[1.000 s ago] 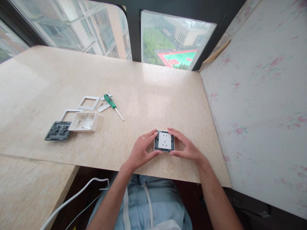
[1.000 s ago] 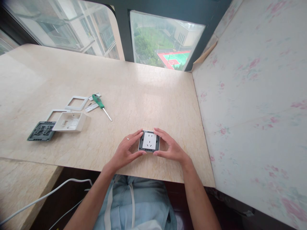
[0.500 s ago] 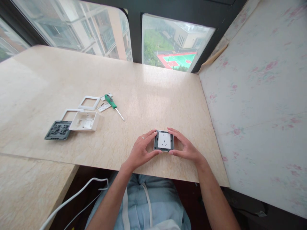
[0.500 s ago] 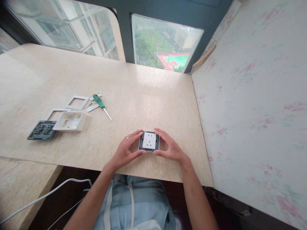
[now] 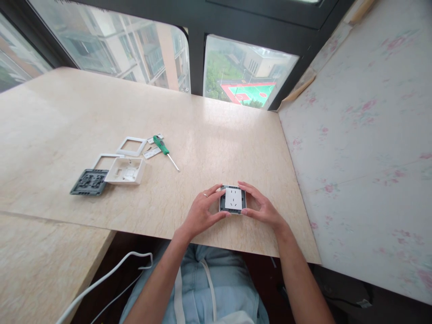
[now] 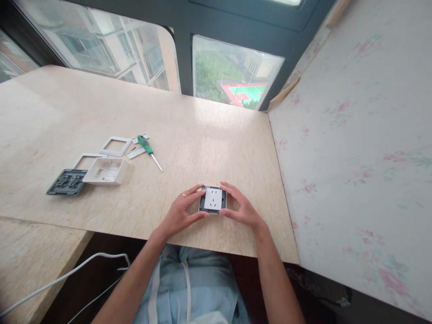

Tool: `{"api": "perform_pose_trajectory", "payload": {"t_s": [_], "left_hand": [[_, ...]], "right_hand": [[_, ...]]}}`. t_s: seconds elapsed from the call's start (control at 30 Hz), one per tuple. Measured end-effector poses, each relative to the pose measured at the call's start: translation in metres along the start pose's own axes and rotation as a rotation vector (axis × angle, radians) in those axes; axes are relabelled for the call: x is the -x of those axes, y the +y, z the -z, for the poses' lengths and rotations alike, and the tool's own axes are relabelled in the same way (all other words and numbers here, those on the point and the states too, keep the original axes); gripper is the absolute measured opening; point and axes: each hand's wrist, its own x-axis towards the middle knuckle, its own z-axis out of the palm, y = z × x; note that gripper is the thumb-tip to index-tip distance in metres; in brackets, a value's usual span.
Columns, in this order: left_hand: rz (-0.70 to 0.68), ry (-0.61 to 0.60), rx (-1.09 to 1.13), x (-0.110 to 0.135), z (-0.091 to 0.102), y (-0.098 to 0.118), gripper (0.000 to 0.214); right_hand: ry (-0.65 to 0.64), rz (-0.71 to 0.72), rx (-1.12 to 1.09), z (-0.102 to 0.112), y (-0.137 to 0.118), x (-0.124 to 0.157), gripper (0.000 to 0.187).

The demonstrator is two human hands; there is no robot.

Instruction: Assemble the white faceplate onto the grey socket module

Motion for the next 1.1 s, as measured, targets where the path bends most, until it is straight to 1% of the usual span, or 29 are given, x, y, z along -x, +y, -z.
{"api": "perform_pose_trajectory", "payload": {"t_s": [0.3, 0.6, 0.87, 0.97, 1.1], "left_hand": [[-0.001, 0.013, 0.04, 0.0001, 0.0, -0.0002, 0.063], [0.005, -0.014, 0.056, -0.0009, 0.0036, 0.0031, 0.062], [0.018, 0.021, 0.083, -0.001, 0.0019, 0.0044, 0.05], [0.011, 0.008, 0.087, -0.0018, 0.0024, 0.0038, 0.052], [0.013, -0.013, 0.07, -0.0028, 0.0038, 0.0038, 0.061]], "right_hand": [[-0.005, 0.016, 0.03, 0.0003, -0.0034, -0.0004, 0.069], [-0.006, 0.042, -0.01, 0.0003, -0.0034, -0.0006, 0.07], [-0.025, 0.022, -0.024, 0.0006, -0.0042, 0.0012, 0.07], [-0.03, 0.029, -0.028, 0.0009, -0.0042, 0.0015, 0.07], [-0.039, 0.03, -0.028, 0.0012, -0.0046, 0.0017, 0.07]]}}
